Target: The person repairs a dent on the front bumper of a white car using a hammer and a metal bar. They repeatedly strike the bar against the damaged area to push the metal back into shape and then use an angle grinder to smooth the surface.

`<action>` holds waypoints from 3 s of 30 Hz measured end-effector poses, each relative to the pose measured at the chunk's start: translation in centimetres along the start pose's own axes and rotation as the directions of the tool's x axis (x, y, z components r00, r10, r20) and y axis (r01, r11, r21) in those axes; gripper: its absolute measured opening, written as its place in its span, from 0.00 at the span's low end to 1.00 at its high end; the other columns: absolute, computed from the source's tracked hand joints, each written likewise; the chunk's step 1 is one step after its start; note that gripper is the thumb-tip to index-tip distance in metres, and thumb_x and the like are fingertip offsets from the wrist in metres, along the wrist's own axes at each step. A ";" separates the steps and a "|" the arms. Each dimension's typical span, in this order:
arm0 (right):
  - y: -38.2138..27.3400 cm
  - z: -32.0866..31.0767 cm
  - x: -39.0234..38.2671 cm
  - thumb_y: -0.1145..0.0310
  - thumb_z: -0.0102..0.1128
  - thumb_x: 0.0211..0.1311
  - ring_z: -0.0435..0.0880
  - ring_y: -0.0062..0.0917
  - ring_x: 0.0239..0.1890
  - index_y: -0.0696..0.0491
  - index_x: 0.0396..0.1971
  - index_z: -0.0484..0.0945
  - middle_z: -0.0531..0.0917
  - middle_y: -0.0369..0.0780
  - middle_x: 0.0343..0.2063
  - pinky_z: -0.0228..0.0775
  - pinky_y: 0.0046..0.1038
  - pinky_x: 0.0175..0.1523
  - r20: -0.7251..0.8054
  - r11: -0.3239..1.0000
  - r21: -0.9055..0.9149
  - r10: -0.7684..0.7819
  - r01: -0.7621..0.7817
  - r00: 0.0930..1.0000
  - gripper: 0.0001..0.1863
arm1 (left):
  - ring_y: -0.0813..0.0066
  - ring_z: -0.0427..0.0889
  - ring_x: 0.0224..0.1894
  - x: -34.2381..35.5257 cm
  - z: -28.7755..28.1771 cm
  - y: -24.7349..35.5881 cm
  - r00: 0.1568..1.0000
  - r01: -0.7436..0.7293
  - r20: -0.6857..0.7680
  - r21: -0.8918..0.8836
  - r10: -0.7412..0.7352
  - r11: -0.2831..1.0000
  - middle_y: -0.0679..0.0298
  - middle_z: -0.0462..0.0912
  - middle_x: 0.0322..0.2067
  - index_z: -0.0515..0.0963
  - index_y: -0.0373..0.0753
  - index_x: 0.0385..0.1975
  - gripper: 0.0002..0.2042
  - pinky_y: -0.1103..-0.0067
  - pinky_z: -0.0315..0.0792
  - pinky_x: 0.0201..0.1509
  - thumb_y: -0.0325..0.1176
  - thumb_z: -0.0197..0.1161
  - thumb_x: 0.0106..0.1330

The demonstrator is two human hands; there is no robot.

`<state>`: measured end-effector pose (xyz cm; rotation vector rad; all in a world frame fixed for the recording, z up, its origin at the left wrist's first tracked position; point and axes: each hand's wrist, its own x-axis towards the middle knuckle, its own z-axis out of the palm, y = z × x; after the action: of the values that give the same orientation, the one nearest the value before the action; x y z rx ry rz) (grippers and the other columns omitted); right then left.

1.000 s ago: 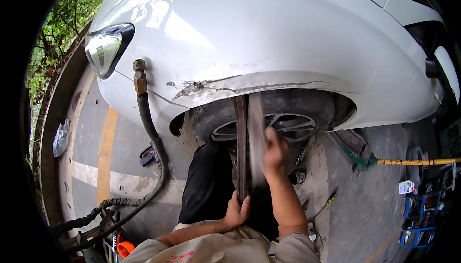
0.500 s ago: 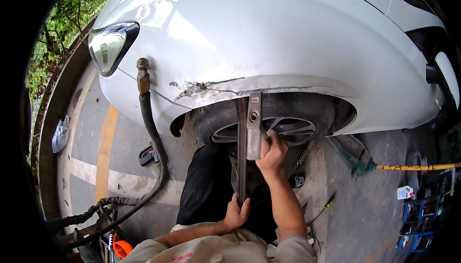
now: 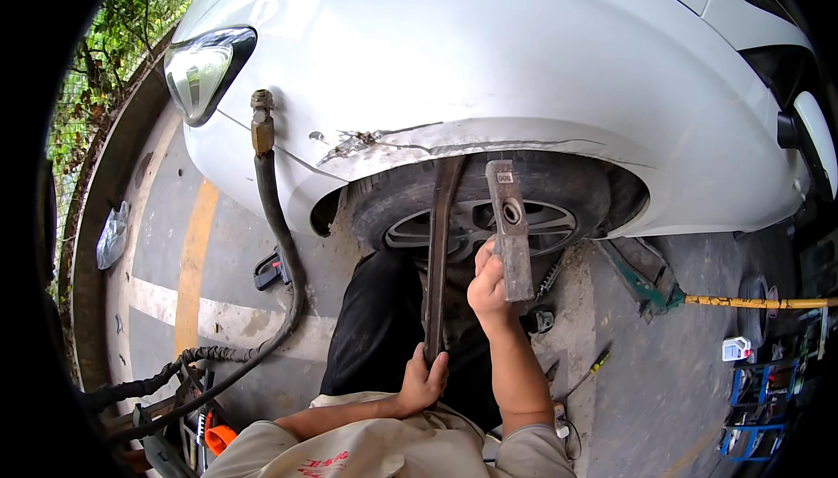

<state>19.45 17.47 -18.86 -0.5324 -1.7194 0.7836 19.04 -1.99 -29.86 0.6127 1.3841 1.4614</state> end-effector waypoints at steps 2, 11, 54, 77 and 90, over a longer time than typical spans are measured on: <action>0.7 -0.6 -0.5 0.61 0.38 0.69 0.64 0.21 0.12 0.55 0.21 0.64 0.65 0.36 0.13 0.53 0.22 0.17 -0.017 0.999 0.041 -0.010 0.010 1.000 0.18 | 0.83 0.66 0.11 -0.1 -0.2 0.7 0.999 0.036 0.021 -0.025 -0.035 0.999 0.70 0.67 0.13 0.61 0.38 0.34 0.11 0.82 0.62 0.13 0.37 0.53 0.71; 0.5 -1.0 -0.4 0.73 0.45 0.62 0.68 0.26 0.15 0.58 0.24 0.69 0.68 0.38 0.14 0.60 0.26 0.21 0.050 0.985 -0.133 -0.101 0.107 0.994 0.08 | 0.81 0.69 0.11 0.1 -0.2 0.5 0.998 -0.055 -0.011 0.142 0.057 0.988 0.67 0.71 0.12 0.62 0.35 0.35 0.12 0.81 0.64 0.14 0.38 0.53 0.71; 3.9 -0.4 1.6 0.72 0.54 0.59 0.78 0.40 0.18 0.58 0.23 0.73 0.74 0.45 0.15 0.68 0.32 0.23 0.002 0.889 -0.419 -0.204 0.186 0.979 0.07 | 0.82 0.69 0.10 0.8 0.2 -0.7 0.995 -0.099 0.013 0.184 0.099 0.978 0.68 0.70 0.11 0.60 0.34 0.34 0.11 0.82 0.64 0.13 0.34 0.53 0.70; 2.5 0.2 -0.3 0.60 0.41 0.70 0.64 0.22 0.11 0.55 0.17 0.63 0.65 0.35 0.12 0.54 0.23 0.17 -0.105 0.992 -0.111 -0.072 0.060 0.992 0.20 | 0.84 0.64 0.10 -0.6 -1.3 0.6 0.997 0.070 0.038 -0.152 -0.064 0.986 0.70 0.66 0.12 0.62 0.37 0.37 0.09 0.83 0.61 0.13 0.35 0.52 0.71; 2.1 -0.8 -0.5 0.73 0.46 0.61 0.68 0.22 0.14 0.57 0.20 0.66 0.66 0.37 0.14 0.57 0.23 0.19 0.054 0.973 -0.194 -0.113 0.122 0.992 0.10 | 0.81 0.70 0.11 0.3 -0.6 0.1 0.999 -0.027 -0.031 0.092 0.030 0.995 0.68 0.71 0.12 0.65 0.35 0.33 0.11 0.81 0.64 0.14 0.36 0.55 0.70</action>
<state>20.28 18.70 -20.58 -0.5455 -1.8619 0.5462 18.35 -1.99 -29.98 0.6721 1.4799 1.4420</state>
